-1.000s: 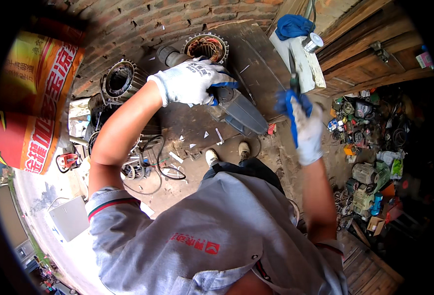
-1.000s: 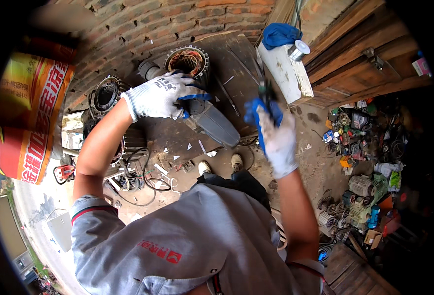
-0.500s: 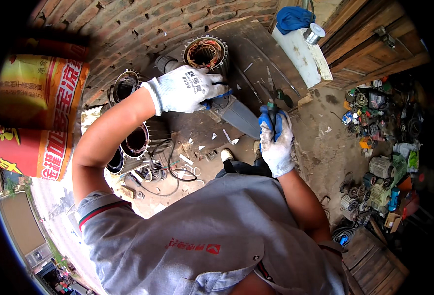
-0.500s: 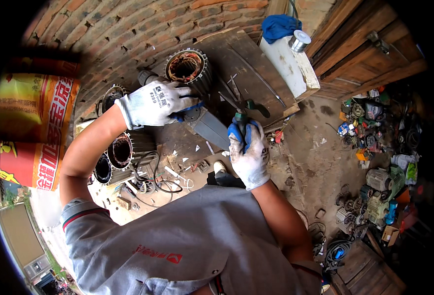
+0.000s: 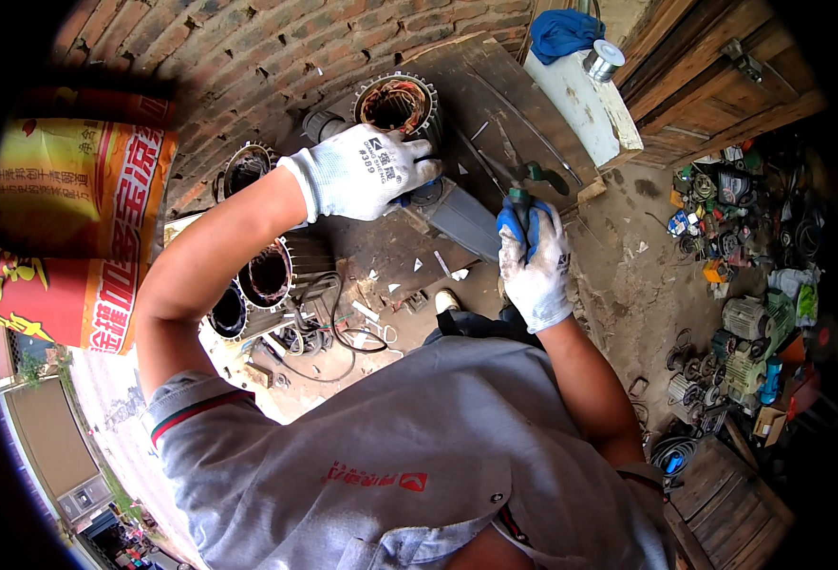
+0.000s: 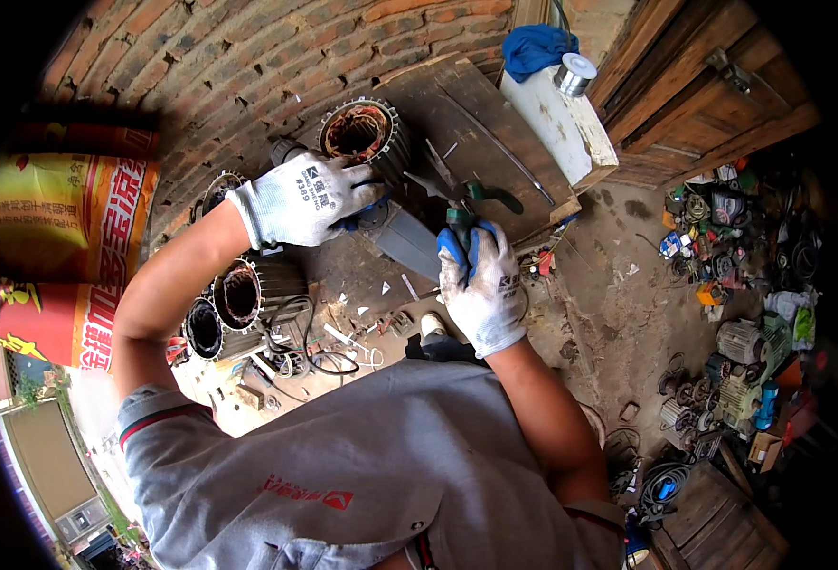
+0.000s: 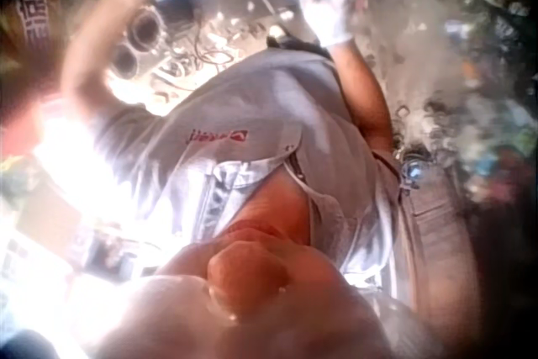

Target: The person disassembles an electric motor, removing the rotor and stator components. They then use pliers to strip the copper windings from the stator cores, placing the stripped parts on a workbench. The person handles multiple motor components and tools throughout the process.

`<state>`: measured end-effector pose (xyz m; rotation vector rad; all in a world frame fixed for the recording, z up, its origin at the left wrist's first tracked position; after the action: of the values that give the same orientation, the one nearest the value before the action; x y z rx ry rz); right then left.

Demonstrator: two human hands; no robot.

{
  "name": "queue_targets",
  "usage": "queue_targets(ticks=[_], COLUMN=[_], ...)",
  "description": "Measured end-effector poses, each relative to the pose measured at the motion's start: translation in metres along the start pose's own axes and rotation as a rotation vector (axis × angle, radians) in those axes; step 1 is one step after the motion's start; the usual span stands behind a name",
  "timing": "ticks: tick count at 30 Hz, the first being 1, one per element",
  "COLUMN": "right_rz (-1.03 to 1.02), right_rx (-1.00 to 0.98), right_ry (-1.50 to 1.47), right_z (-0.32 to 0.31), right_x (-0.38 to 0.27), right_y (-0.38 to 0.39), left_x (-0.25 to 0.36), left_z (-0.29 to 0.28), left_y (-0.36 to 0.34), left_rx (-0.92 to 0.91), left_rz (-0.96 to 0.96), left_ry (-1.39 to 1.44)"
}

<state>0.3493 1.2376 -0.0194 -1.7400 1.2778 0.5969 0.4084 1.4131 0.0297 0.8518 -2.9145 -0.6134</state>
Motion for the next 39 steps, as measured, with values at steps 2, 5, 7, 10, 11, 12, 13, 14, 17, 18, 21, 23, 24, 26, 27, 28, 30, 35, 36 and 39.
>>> queue_targets(ticks=[2,5,7,10,11,12,13,14,17,18,21,23,24,26,27,28,30,35,36,39], right_rz=[-0.010,-0.005,0.001,0.006,0.011,0.015,0.009,0.004,0.000,-0.001,0.014,0.031,0.039,0.032,0.028,0.020,0.000,-0.001,0.006,-0.014], right_rx=[-0.009,-0.006,-0.004,-0.009,-0.014,-0.018,-0.017,-0.016,-0.005,0.002,-0.019,-0.023,-0.026,-0.007,0.003,0.007,0.014,0.005,-0.006,0.005], right_ry=[0.018,0.023,0.022,0.033,0.042,0.051,0.047,0.047,0.055,0.057,0.051,0.046,0.043,0.057,0.063,0.056,0.035,0.040,0.035,0.044], right_z=[0.001,0.003,0.004,0.004,0.004,0.005,0.005,0.005,0.005,0.004,0.005,0.005,0.006,0.006,0.006,0.005,0.005,0.004,0.004,0.002], right_x=[0.001,0.004,0.005,0.005,0.006,0.007,0.006,0.006,0.007,0.008,0.008,0.007,0.007,0.010,0.011,0.010,0.008,0.006,0.007,0.002], right_y=[0.004,0.006,0.005,0.003,0.003,0.003,0.003,0.003,0.005,0.005,0.003,0.003,0.003,0.003,0.003,0.003,0.001,0.003,0.004,0.004], left_x=[0.000,-0.001,-0.006,0.000,-0.001,-0.001,-0.001,0.000,-0.002,-0.004,0.000,-0.001,-0.001,-0.003,-0.005,-0.007,-0.010,-0.021,-0.023,-0.019], left_z=[0.000,-0.004,0.002,0.005,0.006,0.006,0.004,0.001,0.000,0.000,-0.001,0.001,0.000,-0.001,-0.002,-0.002,0.003,-0.006,-0.007,-0.005], left_y=[-0.003,-0.005,-0.003,0.001,-0.001,-0.002,-0.003,-0.005,-0.007,-0.007,-0.002,-0.002,-0.002,-0.002,-0.002,-0.002,0.000,-0.005,-0.006,0.004], left_rx=[-0.050,-0.110,-0.085,0.069,0.061,0.030,-0.001,-0.029,-0.143,-0.171,-0.066,-0.048,-0.038,-0.100,-0.114,-0.127,-0.043,-0.058,-0.071,0.225], left_rz=[-0.012,-0.033,-0.033,0.046,0.041,0.035,0.028,0.025,-0.022,-0.035,-0.007,0.011,0.019,-0.003,-0.003,-0.004,-0.022,-0.020,-0.032,0.157], left_ry=[0.009,0.030,0.038,-0.058,-0.027,-0.029,-0.031,-0.032,-0.017,-0.016,-0.014,-0.009,-0.004,0.014,0.025,0.035,0.085,0.329,0.373,0.294])
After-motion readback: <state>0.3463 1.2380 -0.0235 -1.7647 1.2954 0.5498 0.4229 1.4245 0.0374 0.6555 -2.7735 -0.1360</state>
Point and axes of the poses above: each hand's wrist, its own y-axis away from the middle knuckle, its own z-axis out of the palm, x = y × z, the point moved 7 cm from there along -y, towards the middle knuckle, and after that the axes turned 4 degrees about -x, right-handed, at the moved point
